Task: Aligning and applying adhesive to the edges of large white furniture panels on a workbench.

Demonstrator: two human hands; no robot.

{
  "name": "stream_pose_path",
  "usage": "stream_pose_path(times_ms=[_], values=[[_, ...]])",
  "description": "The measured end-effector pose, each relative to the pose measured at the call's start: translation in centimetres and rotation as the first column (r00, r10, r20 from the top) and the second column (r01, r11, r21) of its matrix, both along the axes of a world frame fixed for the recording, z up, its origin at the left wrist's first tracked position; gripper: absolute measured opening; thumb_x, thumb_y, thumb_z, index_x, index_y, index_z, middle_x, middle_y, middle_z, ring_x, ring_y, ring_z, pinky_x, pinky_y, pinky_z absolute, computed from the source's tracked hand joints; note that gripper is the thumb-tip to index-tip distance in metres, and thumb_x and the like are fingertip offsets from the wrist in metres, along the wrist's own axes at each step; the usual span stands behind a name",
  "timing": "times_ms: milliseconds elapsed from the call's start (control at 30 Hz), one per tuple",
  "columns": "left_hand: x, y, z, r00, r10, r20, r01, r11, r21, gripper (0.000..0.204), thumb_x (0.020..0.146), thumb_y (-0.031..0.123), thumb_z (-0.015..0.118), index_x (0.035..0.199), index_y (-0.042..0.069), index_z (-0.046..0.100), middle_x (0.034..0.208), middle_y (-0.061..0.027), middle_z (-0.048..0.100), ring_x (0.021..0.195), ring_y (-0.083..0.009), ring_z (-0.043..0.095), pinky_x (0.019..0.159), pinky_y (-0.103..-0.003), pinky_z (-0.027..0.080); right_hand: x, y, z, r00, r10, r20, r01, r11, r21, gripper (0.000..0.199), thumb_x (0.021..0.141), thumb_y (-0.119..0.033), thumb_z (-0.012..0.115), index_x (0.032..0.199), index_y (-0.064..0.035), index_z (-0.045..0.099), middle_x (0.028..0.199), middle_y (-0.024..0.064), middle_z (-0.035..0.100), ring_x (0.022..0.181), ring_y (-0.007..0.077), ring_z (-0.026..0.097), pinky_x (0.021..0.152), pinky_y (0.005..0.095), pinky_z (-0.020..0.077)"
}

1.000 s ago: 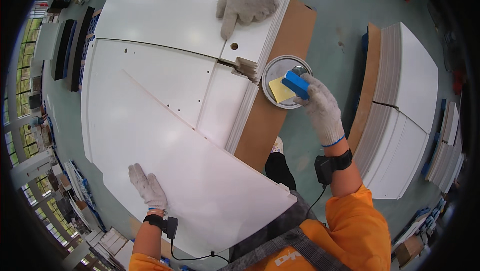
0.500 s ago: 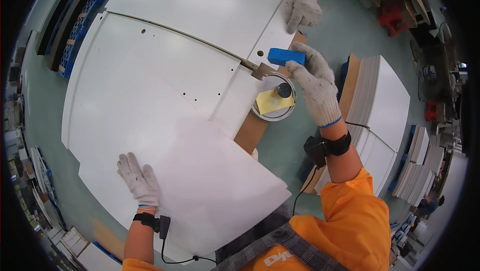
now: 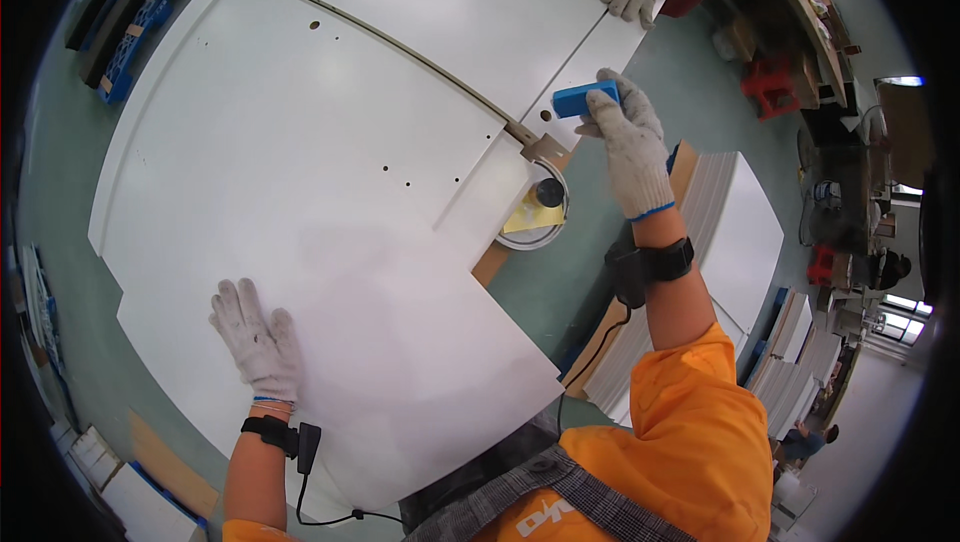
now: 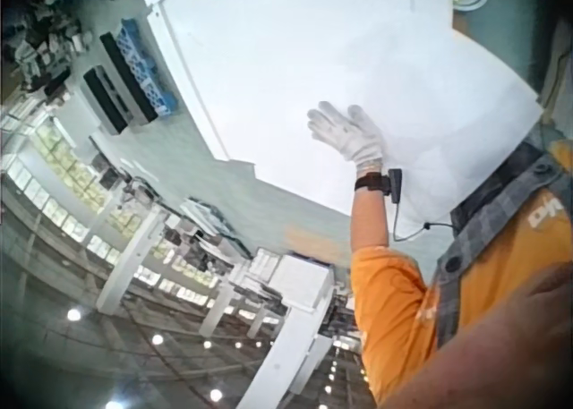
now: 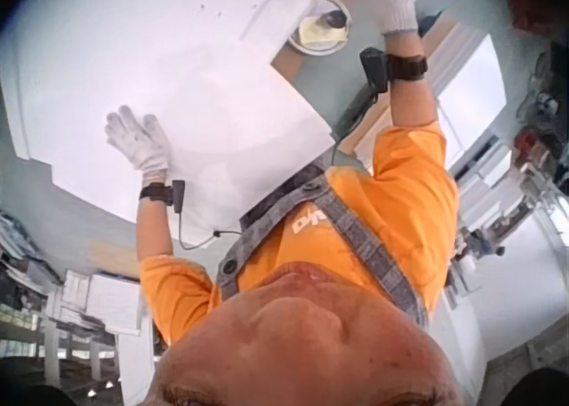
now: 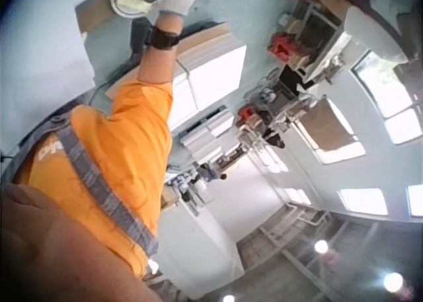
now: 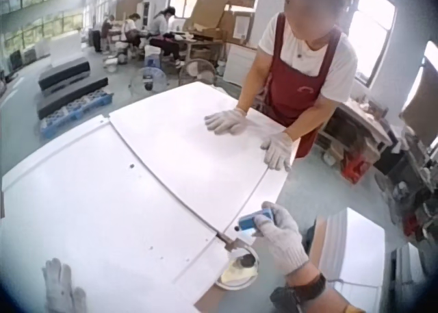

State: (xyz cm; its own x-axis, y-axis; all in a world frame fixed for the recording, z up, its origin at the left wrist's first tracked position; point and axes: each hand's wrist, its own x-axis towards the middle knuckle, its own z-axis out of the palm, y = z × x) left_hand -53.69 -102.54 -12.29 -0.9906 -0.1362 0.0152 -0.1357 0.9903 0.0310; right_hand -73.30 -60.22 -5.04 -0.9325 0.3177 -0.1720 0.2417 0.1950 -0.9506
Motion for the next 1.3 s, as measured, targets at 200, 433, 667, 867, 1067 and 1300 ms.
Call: stream_pose_path(times_ms=[200,433,667,867,1067,1300], values=[[-0.2,-0.2,-0.1,1.0,0.0,-0.016,0.0,0.998,0.057,0.063,0.095,0.042,0.043,0.144,0.004,0.034,0.152,-0.0193,0.024,0.139,-0.0437,0.019,0.114,-0.056,0.009,-1.2,1.5,-1.8,0.803,0.566,-0.186,-0.197,0.547,0.814,0.046,0.08,-0.004,0.063,0.124,-0.008,0.051,0.101,0.0158,0.061,0.092,0.0341,0.059,0.08,0.0408,0.0487],[-0.1,-0.4,-0.2,1.0,0.002,-0.022,0.0,0.998,0.068,0.063,0.095,0.044,0.042,0.143,0.004,0.035,0.151,-0.0194,0.026,0.139,-0.0432,0.019,0.114,-0.056,0.009,-1.7,1.1,-2.2,0.723,0.668,-0.173,-0.218,0.459,0.862,0.047,0.078,0.001,0.059,0.124,-0.0074,0.051,0.102,0.0162,0.061,0.094,0.0357,0.058,0.082,0.0422,0.0486],[0.0,-0.5,-0.3,1.0,0.005,-0.017,-0.004,0.999,0.046,0.066,0.096,0.049,0.038,0.144,0.005,0.034,0.151,-0.0188,0.026,0.14,-0.0402,0.019,0.115,-0.054,0.008,-1.4,0.9,-2.9,0.723,0.676,-0.143,-0.209,0.411,0.887,0.048,0.078,-0.004,0.063,0.124,-0.0087,0.051,0.109,0.0145,0.06,0.103,0.0342,0.057,0.086,0.0427,0.047],[-0.1,-0.5,-0.2,1.0,0.005,0.0,-0.005,0.999,0.043,0.068,0.096,0.052,0.036,0.144,0.004,0.033,0.152,-0.0181,0.025,0.141,-0.0379,0.017,0.116,-0.052,0.005,-1.2,1.0,-3.0,0.725,0.679,-0.113,-0.213,0.377,0.901,0.049,0.077,-0.006,0.064,0.124,-0.0097,0.051,0.111,0.0129,0.059,0.106,0.0324,0.056,0.09,0.0417,0.0451],[-0.1,-0.5,-0.1,1.0,0.011,-0.003,-0.011,0.999,0.043,0.068,0.095,0.052,0.037,0.143,0.005,0.035,0.151,-0.0184,0.026,0.14,-0.0389,0.019,0.115,-0.053,0.007,-1.1,0.9,-3.1,0.731,0.674,-0.107,-0.207,0.368,0.906,0.05,0.076,-0.005,0.064,0.124,-0.0105,0.051,0.113,0.0119,0.058,0.107,0.0315,0.055,0.091,0.0412,0.0443],[-0.2,-0.4,0.0,1.0,0.005,-0.027,-0.003,0.998,0.058,0.066,0.095,0.051,0.039,0.143,0.006,0.037,0.151,-0.0191,0.027,0.139,-0.0404,0.021,0.115,-0.054,0.008,-1.1,1.4,-3.5,0.75,0.64,-0.167,-0.158,0.419,0.894,0.048,0.075,-0.001,0.064,0.121,-0.0087,0.054,0.11,0.0153,0.061,0.101,0.0348,0.058,0.086,0.0412,0.0489]])
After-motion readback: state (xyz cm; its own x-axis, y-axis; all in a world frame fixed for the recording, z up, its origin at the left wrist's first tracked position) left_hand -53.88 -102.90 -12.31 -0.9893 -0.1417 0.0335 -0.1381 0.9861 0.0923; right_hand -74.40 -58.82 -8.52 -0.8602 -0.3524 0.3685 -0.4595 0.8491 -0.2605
